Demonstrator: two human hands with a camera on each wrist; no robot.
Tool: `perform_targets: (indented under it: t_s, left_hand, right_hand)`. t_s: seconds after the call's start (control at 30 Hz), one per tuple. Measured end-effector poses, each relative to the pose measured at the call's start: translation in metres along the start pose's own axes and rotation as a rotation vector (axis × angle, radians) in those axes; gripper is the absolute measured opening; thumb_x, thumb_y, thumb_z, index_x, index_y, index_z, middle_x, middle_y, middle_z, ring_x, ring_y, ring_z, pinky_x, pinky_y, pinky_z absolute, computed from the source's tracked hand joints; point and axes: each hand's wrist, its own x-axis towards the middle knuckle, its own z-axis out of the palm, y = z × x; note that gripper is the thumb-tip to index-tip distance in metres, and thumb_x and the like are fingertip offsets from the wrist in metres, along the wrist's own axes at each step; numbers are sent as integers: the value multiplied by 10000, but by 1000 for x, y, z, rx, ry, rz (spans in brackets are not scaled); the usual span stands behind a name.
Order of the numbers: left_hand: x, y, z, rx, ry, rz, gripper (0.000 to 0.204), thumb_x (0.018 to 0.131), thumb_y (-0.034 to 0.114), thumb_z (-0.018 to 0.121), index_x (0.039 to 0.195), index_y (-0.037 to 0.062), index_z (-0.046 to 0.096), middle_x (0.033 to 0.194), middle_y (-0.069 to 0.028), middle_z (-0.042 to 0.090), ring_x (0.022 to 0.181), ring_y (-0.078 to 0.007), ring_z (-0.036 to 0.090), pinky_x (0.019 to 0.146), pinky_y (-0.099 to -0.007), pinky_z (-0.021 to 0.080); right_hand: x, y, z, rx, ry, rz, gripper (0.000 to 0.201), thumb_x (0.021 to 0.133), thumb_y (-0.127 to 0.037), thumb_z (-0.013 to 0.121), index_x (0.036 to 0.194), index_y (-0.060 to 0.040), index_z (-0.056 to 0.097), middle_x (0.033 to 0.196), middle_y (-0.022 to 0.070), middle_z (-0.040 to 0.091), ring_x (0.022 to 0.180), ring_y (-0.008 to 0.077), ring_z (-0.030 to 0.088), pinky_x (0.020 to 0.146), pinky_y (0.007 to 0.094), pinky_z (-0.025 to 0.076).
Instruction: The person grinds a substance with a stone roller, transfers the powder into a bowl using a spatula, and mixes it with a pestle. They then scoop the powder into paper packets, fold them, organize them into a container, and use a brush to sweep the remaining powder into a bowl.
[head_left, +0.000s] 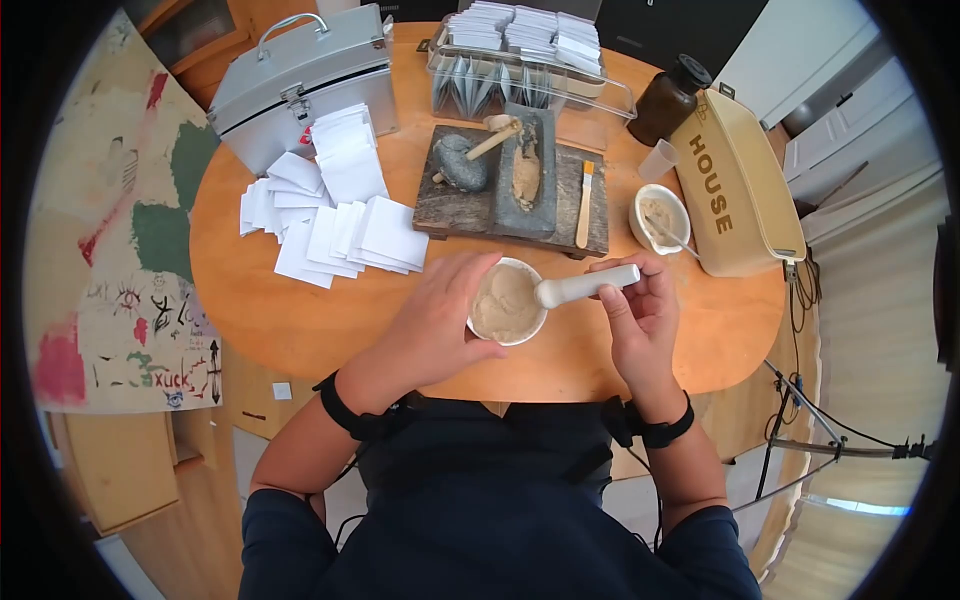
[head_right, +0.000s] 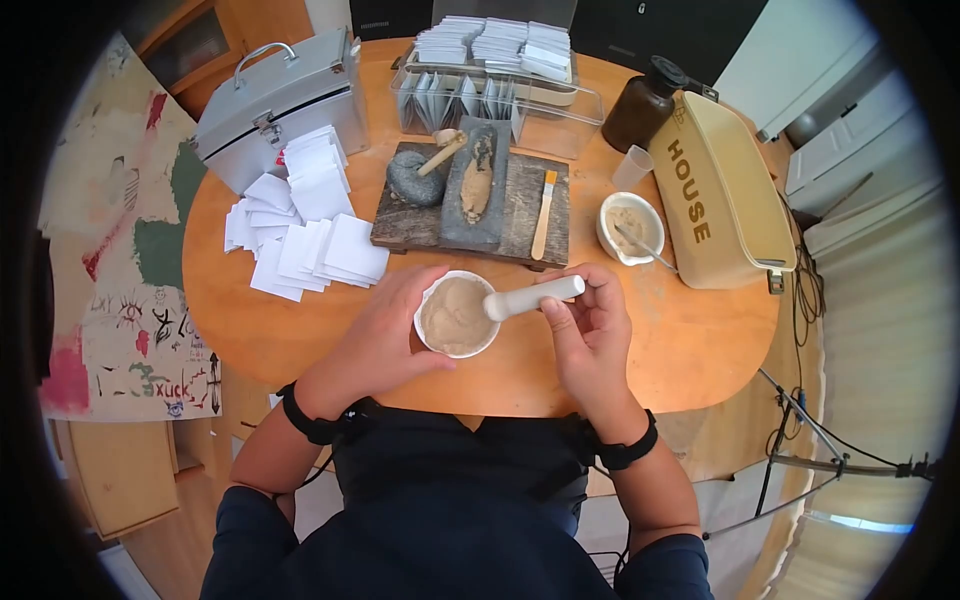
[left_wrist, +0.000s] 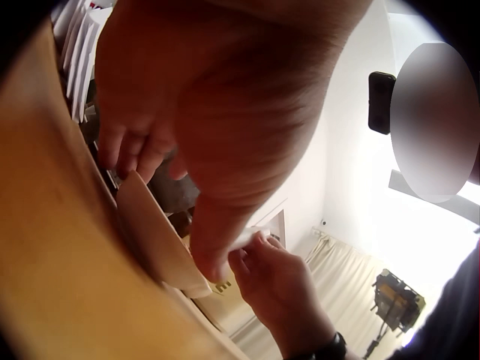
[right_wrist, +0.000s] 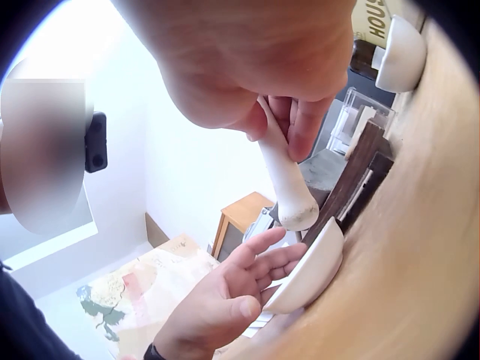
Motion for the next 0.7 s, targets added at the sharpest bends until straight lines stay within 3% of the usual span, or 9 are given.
perform_targets:
  t_s: [0.3, 0.47, 0.7]
  left_hand:
    - [12, 7, 1, 61, -66, 77, 895, 634, 168, 869, 1389, 13, 415, 1366, -190, 482, 1263, -396, 437, 1075, -454, 359]
    - [14, 14, 1, 123, -115, 33, 891, 629, 166, 865, 1387, 8, 424, 1376, -187, 486, 1270, -387, 440, 1080, -448, 360]
    - [20, 15, 5, 148, -130, 120, 906, 626, 183, 860, 1398, 15, 416, 1363, -191, 488, 1263, -390, 440, 1076, -450, 367]
  right_hand:
    - [-11, 14, -10, 323, 128, 160, 255, 965, -3, 572, 1188, -52, 458, 1120, 121, 634, 1020, 162, 620, 891, 303, 531]
    - [-15, 22, -16, 351, 137, 182, 235, 968, -33, 574, 1181, -58, 478, 1121, 129, 645, 1002, 174, 636, 881, 315, 546]
    - [-13, 25, -24, 415, 169, 207, 236, 962, -2, 570, 1169, -62, 473, 1097, 122, 651, 1021, 173, 628, 883, 306, 533]
